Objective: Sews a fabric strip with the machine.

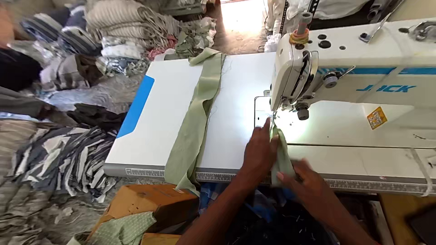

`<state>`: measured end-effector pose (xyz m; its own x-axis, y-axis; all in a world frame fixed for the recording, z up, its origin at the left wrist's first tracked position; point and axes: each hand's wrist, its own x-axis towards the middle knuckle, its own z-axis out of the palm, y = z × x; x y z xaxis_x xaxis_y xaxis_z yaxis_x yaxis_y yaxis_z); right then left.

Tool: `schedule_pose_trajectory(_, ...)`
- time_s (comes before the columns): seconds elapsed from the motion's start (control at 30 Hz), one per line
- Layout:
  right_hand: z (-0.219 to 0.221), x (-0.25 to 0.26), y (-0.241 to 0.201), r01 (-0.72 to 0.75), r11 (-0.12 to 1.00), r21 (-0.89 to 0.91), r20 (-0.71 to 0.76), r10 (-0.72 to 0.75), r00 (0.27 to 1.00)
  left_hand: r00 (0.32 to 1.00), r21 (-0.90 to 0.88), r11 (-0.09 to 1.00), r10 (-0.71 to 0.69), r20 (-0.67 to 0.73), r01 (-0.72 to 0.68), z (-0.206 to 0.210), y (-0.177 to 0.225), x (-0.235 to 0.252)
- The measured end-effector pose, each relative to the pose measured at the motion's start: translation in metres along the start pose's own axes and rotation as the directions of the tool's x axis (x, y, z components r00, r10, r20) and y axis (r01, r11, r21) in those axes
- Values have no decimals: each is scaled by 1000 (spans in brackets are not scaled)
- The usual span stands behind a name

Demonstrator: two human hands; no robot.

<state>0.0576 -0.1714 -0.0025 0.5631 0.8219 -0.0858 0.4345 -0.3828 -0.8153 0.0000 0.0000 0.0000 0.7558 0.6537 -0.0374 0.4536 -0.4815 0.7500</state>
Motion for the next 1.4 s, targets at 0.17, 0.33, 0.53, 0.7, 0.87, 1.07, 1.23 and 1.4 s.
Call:
schedule_pose_trajectory(0.17, -13, -59, -39, 113, 957, 266, 491, -235, 839, 919, -771, 500, -223, 326, 395, 7, -8, -88)
schedule_pose_trajectory(0.33, 11, 9, -20, 141, 979, -148, -40, -148, 988, 982, -613, 768, -174, 77, 184, 59, -13, -128)
schedule_pose_trajectory(0.53, 17, 103, -8, 26, 878, -478, -178, -126, 976, 978, -234, 967, -54, 204, 102, 47, 4, -111)
schedule_pose_trajectory(0.7, 20, 106, -10, 55, 813, -580, -133, -161, 978, 966, -235, 960, -92, 243, 151, 34, 10, -107)
schedule_pose_trajectory(0.87, 20, 110, -13, 22, 832, -554, -150, -126, 981, 990, -374, 919, -89, 105, 123, 42, -3, -109)
schedule_pose_trajectory(1.07, 22, 83, -10, 9, 853, -523, -120, -84, 989, 997, -402, 913, -66, 29, 72, 49, -4, -109)
schedule_pose_trajectory(1.23, 21, 92, -9, 2, 850, -526, -120, -76, 990, 997, -397, 914, -71, 41, 81, 48, -2, -108)
schedule_pose_trajectory(1.4, 22, 91, -7, 6, 846, -533, -117, -81, 990, 996, -392, 916, -85, 25, 88, 53, 0, -108)
